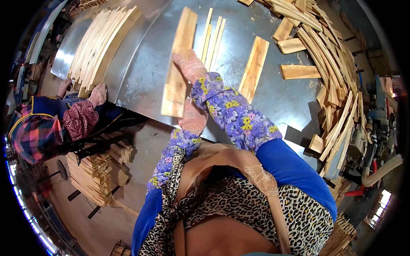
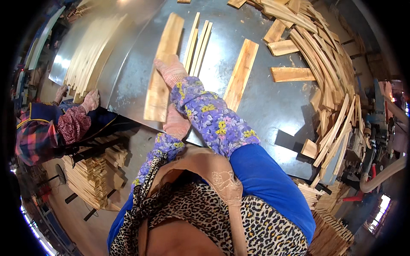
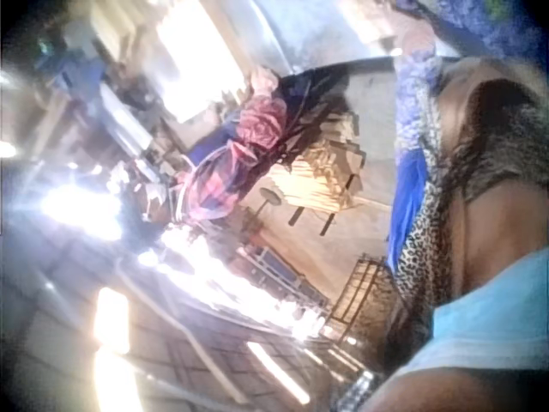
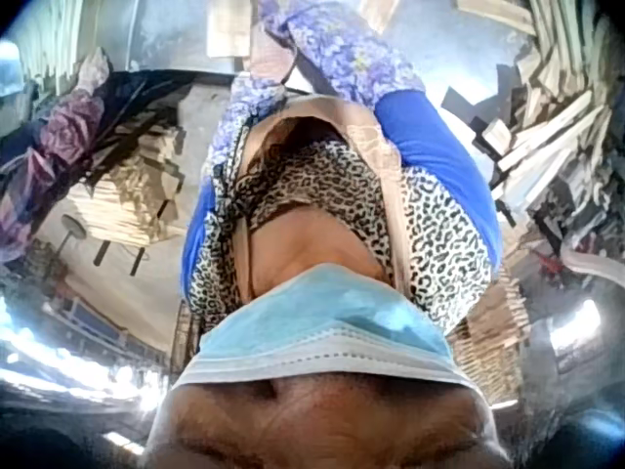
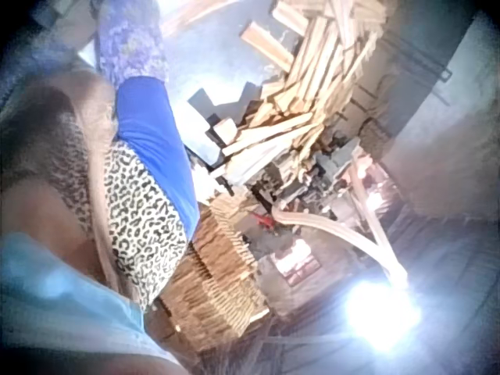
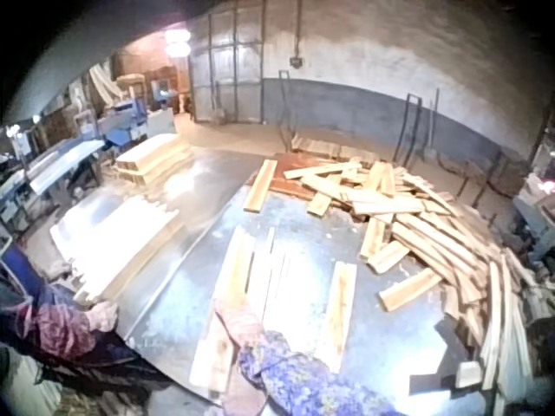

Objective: The person sorts wooden planks on a metal table in a workshop. They pick up planks from a disorganized pile, inspect them, and stack them neatly on the left side of the table. The person handles the wood by hand, organizing it into a growing stack.

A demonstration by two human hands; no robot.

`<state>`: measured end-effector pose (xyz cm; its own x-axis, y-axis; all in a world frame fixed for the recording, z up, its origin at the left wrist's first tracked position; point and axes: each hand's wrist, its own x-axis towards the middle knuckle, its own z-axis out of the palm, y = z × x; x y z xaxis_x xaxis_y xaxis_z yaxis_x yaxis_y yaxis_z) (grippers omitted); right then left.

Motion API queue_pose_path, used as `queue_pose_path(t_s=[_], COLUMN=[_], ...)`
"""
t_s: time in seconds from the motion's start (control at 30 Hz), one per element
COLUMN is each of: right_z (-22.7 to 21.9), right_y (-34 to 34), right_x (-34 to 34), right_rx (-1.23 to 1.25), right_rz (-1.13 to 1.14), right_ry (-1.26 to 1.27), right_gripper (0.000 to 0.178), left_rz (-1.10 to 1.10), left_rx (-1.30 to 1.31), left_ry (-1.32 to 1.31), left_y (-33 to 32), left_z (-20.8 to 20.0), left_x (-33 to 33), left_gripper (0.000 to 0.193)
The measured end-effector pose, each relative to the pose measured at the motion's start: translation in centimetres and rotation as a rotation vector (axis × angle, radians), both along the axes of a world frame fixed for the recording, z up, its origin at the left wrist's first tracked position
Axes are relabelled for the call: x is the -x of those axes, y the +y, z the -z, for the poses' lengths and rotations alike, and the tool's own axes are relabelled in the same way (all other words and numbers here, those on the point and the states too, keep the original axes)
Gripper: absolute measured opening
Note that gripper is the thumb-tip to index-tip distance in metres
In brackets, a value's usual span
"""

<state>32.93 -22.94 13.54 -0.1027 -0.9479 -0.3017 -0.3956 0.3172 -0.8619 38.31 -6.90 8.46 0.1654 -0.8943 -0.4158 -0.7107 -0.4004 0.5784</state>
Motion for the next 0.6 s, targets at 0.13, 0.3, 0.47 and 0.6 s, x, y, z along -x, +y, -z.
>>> queue_pose_path(t_s=[0.13, 0.3, 0.47, 0.6], right_z=[1.2, 7.1, 8.6, 10.3], right_y=[2.1, 7.9, 6.9, 6.2], right_x=[7.3, 17.7, 21.5, 19.3], right_rx=[0.185, 0.016, -0.161, 0.256], right_rz=[-0.07, 0.161, 0.304, 0.303], right_ry=[0.537, 1.059, 0.79, 0.201], right_gripper=[0.097, 0.094, 0.081, 0.03], left_rz=[0.273, 0.405, 0.377, 0.364], left_rx=[0.093, 0.008, 0.144, 0.298], left_ry=[-0.172, -0.195, -0.062, -0.003], left_y=[0.2, -1.0, -2.2, -4.7], left_z=[-1.4, -2.0, -1.4, -0.1], left_x=[-2.2, -2.4, -1.0, 0.6], left_gripper=[0.101, 0.116, 0.114, 0.12])
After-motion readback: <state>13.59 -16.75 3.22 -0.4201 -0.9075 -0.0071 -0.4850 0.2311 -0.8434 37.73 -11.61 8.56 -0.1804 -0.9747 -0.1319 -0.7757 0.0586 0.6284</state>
